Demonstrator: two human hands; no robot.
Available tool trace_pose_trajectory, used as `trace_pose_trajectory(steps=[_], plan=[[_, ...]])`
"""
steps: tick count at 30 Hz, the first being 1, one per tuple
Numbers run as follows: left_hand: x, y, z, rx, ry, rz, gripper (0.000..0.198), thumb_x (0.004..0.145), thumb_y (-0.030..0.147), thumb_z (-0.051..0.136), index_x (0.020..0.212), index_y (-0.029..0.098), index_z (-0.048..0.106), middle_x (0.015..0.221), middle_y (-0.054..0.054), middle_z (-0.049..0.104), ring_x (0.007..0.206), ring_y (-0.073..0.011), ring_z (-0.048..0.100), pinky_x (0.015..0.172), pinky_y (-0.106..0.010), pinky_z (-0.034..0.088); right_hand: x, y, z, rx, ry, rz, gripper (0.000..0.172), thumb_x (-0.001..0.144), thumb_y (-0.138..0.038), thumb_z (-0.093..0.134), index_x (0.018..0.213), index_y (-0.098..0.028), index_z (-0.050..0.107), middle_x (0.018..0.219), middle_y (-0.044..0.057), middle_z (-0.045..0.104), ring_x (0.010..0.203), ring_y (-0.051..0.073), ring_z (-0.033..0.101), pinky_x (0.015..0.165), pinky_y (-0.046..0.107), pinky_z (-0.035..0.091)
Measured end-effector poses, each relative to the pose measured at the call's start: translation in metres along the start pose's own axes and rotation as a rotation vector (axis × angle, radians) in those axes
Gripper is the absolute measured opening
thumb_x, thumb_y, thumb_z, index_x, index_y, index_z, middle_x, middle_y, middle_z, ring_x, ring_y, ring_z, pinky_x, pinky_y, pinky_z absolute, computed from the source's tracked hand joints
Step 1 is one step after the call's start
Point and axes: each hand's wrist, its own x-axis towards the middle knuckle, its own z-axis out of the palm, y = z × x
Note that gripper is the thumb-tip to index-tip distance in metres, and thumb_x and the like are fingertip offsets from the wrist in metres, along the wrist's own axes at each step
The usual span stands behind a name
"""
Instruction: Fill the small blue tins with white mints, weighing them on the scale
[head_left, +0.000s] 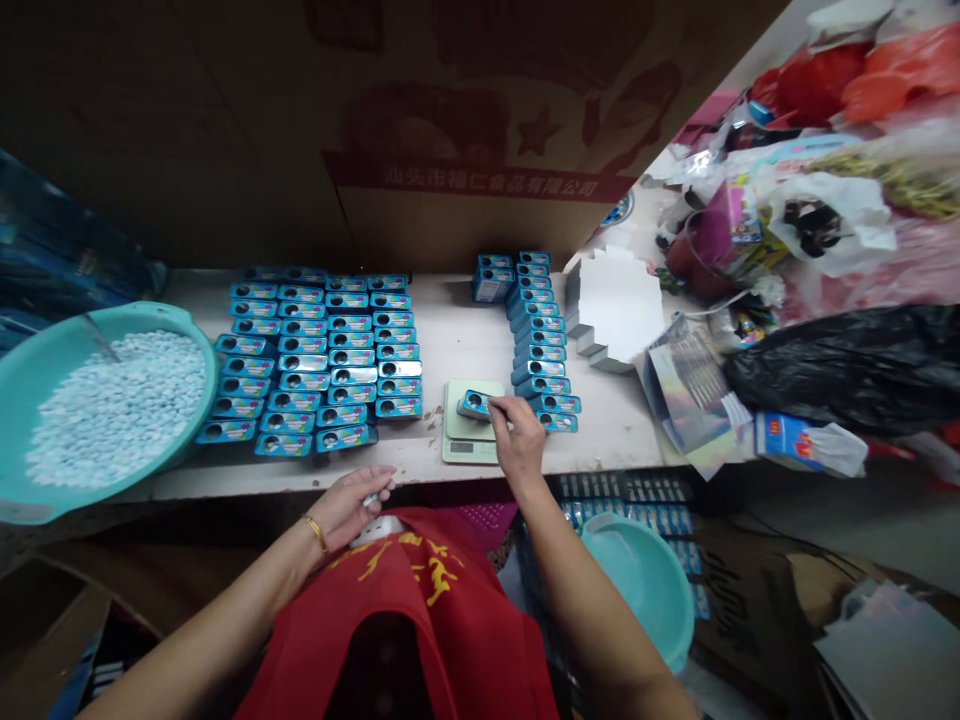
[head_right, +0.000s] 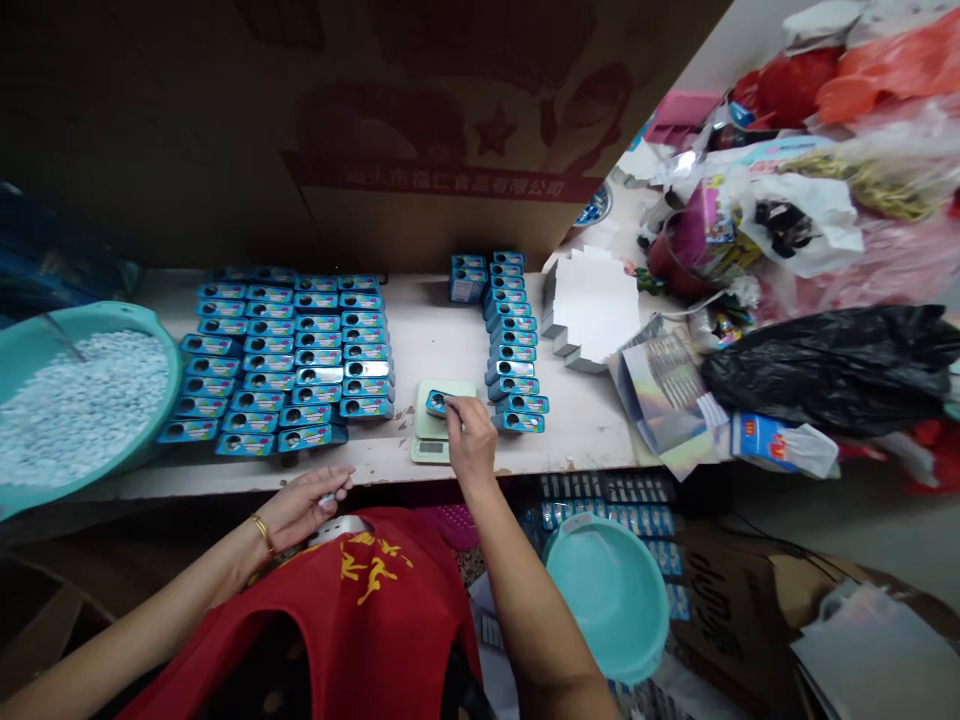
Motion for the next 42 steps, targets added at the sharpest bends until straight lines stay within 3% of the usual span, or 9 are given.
trace_pose_trajectory(steps=[6, 11, 13, 16, 21, 26, 31, 39, 42], plan=[[-0.001, -0.002, -0.004, -0.009, 0.012, 0.015, 0.016, 0.065, 0.009, 0.062, 0.081, 0.010, 0.061, 0.068, -0.004, 0.057, 0.055, -0.0052, 0.052, 0.041, -0.011, 0.038, 0.022, 0.009, 0.008, -0.130, -0.104, -0.103, 0.020, 0.081, -0.022, 0.042, 0.092, -0.018, 0.058, 0.087, 0.005, 0.058, 0.085, 0.015, 0.052, 0.079, 0.028, 0.040], [-0.001, -0.001, -0.010, -0.014, 0.021, 0.018, 0.017, 0.065, 0.009, 0.062, 0.082, 0.010, 0.061, 0.069, -0.004, 0.056, 0.054, -0.0047, 0.051, 0.041, -0.011, 0.037, -0.010, 0.024, -0.005, -0.097, 0.011, 0.028, 0.022, 0.082, -0.023, 0.040, 0.092, -0.017, 0.058, 0.087, 0.005, 0.060, 0.083, 0.014, 0.054, 0.077, 0.027, 0.041], [0.000, 0.000, -0.012, -0.016, 0.027, 0.017, 0.016, 0.065, 0.008, 0.062, 0.081, 0.010, 0.061, 0.068, -0.005, 0.056, 0.054, -0.0047, 0.051, 0.040, -0.011, 0.037, -0.030, 0.031, -0.002, -0.144, -0.050, 0.100, 0.022, 0.081, -0.025, 0.041, 0.089, -0.017, 0.060, 0.085, 0.006, 0.062, 0.079, 0.015, 0.056, 0.073, 0.027, 0.042], [0.001, 0.000, -0.014, -0.021, 0.037, 0.008, 0.016, 0.065, 0.009, 0.062, 0.081, 0.010, 0.060, 0.068, -0.004, 0.056, 0.053, -0.0046, 0.051, 0.039, -0.011, 0.036, -0.050, 0.042, 0.018, -0.297, -0.170, 0.214, 0.023, 0.078, -0.028, 0.043, 0.085, -0.017, 0.063, 0.080, 0.006, 0.064, 0.071, 0.016, 0.057, 0.067, 0.026, 0.041], [-0.003, -0.005, -0.018, -0.003, 0.051, -0.011, 0.016, 0.065, 0.009, 0.062, 0.082, 0.010, 0.060, 0.069, -0.004, 0.056, 0.053, -0.0039, 0.050, 0.039, -0.011, 0.036, -0.043, 0.057, 0.058, -0.485, -0.081, 0.440, 0.028, 0.076, -0.037, 0.045, 0.081, -0.017, 0.065, 0.063, 0.007, 0.063, 0.057, 0.016, 0.055, 0.055, 0.025, 0.036], [-0.009, -0.009, -0.022, 0.005, 0.044, -0.024, 0.017, 0.065, 0.011, 0.063, 0.081, 0.011, 0.060, 0.068, -0.003, 0.056, 0.053, -0.0039, 0.049, 0.039, -0.011, 0.034, -0.036, 0.061, 0.073, -0.491, -0.035, 0.515, 0.028, 0.076, -0.037, 0.045, 0.072, -0.017, 0.065, 0.057, 0.008, 0.060, 0.053, 0.017, 0.053, 0.050, 0.025, 0.033], [-0.009, -0.008, -0.021, 0.029, 0.024, -0.031, 0.018, 0.064, 0.014, 0.064, 0.081, 0.010, 0.060, 0.068, -0.003, 0.055, 0.053, -0.0031, 0.047, 0.038, -0.011, 0.032, -0.047, 0.042, 0.057, -0.441, -0.017, 0.477, 0.025, 0.076, -0.034, 0.045, 0.080, -0.017, 0.064, 0.060, 0.005, 0.061, 0.054, 0.015, 0.054, 0.053, 0.024, 0.035], [-0.004, -0.006, -0.010, 0.042, -0.007, -0.048, 0.018, 0.063, 0.012, 0.065, 0.080, 0.011, 0.060, 0.067, -0.003, 0.057, 0.053, -0.0037, 0.049, 0.038, -0.010, 0.033, -0.009, 0.010, 0.014, -0.266, 0.008, 0.117, 0.026, 0.078, -0.033, 0.046, 0.090, -0.016, 0.062, 0.075, 0.006, 0.064, 0.067, 0.015, 0.057, 0.066, 0.024, 0.041], [-0.008, -0.006, -0.010, 0.046, -0.011, -0.040, 0.019, 0.064, 0.013, 0.064, 0.082, 0.012, 0.060, 0.069, -0.004, 0.059, 0.054, -0.0044, 0.051, 0.039, -0.011, 0.035, -0.035, 0.010, 0.010, -0.193, -0.033, 0.114, 0.025, 0.080, -0.029, 0.043, 0.093, -0.017, 0.061, 0.086, 0.007, 0.063, 0.078, 0.016, 0.057, 0.072, 0.026, 0.042]])
